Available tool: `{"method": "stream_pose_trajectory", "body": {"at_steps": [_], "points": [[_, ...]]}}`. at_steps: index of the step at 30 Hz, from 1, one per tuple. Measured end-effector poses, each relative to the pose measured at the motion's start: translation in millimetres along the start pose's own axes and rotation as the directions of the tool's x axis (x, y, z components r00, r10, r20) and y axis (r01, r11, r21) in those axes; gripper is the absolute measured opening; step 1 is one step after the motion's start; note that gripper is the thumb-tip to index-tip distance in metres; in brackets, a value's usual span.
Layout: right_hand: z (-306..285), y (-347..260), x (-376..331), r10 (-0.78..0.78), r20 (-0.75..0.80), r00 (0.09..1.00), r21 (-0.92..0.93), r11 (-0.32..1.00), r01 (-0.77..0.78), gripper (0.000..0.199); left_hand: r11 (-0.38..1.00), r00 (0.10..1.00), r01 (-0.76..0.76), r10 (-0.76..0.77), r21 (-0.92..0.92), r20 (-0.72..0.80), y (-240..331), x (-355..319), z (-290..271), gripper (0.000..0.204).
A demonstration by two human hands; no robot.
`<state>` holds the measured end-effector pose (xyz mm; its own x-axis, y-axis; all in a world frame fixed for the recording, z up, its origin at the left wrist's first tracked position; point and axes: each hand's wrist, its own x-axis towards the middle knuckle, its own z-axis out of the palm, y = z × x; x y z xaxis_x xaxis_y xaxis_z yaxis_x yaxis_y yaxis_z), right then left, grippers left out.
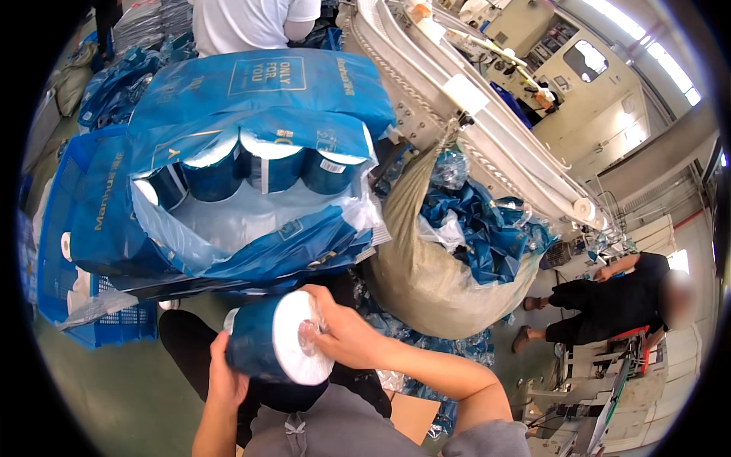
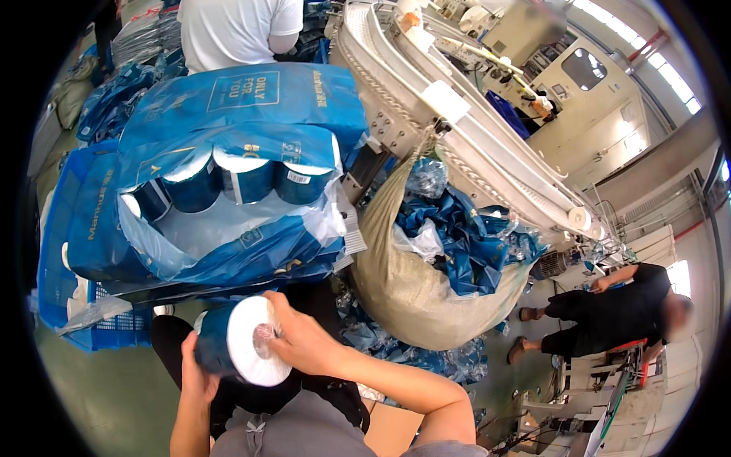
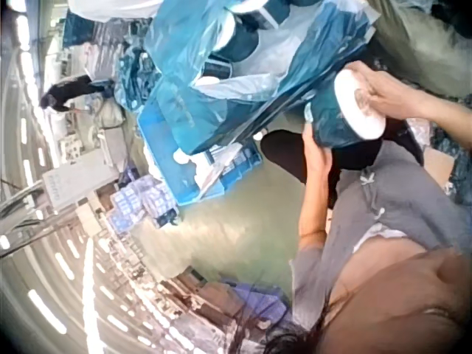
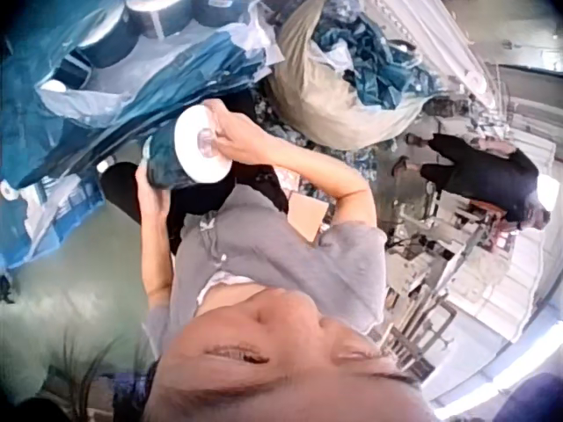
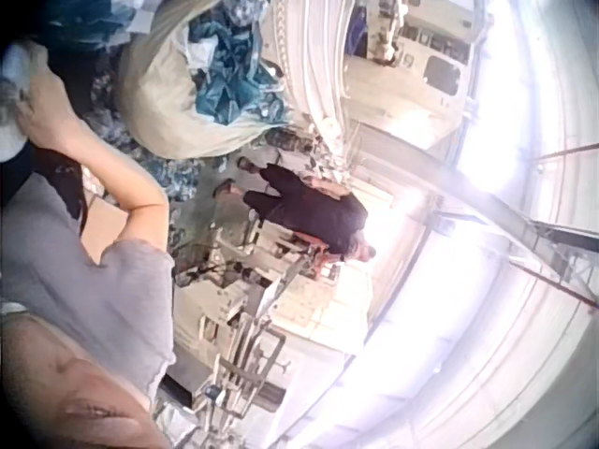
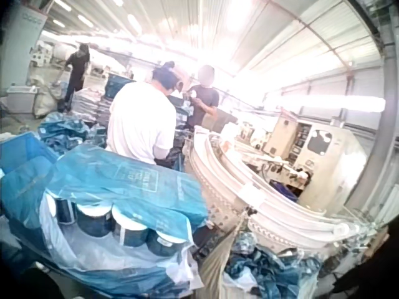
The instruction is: The person takes individual white paper rolls, places them into a blue plastic bag, and arranges the bag on their lap before continuing.
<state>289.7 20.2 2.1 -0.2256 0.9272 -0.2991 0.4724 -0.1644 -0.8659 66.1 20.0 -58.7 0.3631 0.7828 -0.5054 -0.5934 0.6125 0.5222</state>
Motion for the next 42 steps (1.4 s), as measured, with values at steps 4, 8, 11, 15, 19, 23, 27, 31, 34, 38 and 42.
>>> {"method": "stream_pose_trajectory", "body": {"at_steps": [4, 8, 11, 15, 19, 23, 27, 31, 34, 38, 42], "points": [[12, 4, -16, -0.087, 0.001, 0.996, -0.315, 0.945, 0.083, 0.037, 0.589, 0.877, -0.475, 0.384, 0.654, 0.290, 8, -21, 6, 0.048], [31, 19, -32, -0.091, 0.072, 0.993, -0.531, 0.839, 0.116, 0.026, -0.044, 0.875, -0.480, 0.050, 0.876, 0.482, 4, -24, 22, 0.058], [37, 18, -31, -0.107, 0.077, 0.991, -0.549, 0.826, 0.132, 0.026, -0.120, 0.854, -0.481, 0.161, 0.869, 0.495, 4, -24, 30, 0.061], [48, 7, -22, -0.289, 0.127, 0.949, -0.625, 0.719, 0.303, 0.020, -0.429, 0.912, -0.338, 0.071, 0.838, 0.404, 12, -28, 56, 0.047], [47, 7, -27, -0.238, 0.050, 0.970, -0.539, 0.811, 0.227, 0.023, -0.343, 0.892, -0.428, -0.012, 0.836, 0.451, 22, -25, 58, 0.043], [34, 15, -40, -0.114, 0.022, 0.993, -0.261, 0.958, 0.115, 0.023, -0.274, 0.874, -0.471, -0.018, 0.839, 0.485, 30, -29, 50, 0.043], [30, 32, -62, -0.007, -0.086, 0.996, 0.186, 0.982, 0.023, 0.037, -0.120, 0.909, -0.408, 0.036, 0.905, 0.414, 25, -26, 37, 0.040], [28, 60, -73, 0.023, -0.010, 1.000, -0.080, 0.996, -0.024, 0.041, -0.044, 0.927, -0.355, 0.114, 0.934, 0.357, 17, -28, 34, 0.038], [17, 46, -76, -0.175, -0.147, 0.973, -0.158, 0.976, 0.152, 0.041, -0.127, 0.875, -0.457, 0.111, 0.880, 0.471, 13, -21, 36, 0.033], [15, 7, -56, 0.020, 0.005, 1.000, -0.220, 0.975, -0.018, 0.057, -0.279, 0.852, -0.501, 0.009, 0.819, 0.524, 5, -17, 55, 0.025], [24, 37, -47, 0.067, 0.040, 0.997, -0.178, 0.982, -0.059, 0.059, -0.287, 0.779, -0.598, 0.011, 0.749, 0.627, -12, -10, 62, 0.044]]}}
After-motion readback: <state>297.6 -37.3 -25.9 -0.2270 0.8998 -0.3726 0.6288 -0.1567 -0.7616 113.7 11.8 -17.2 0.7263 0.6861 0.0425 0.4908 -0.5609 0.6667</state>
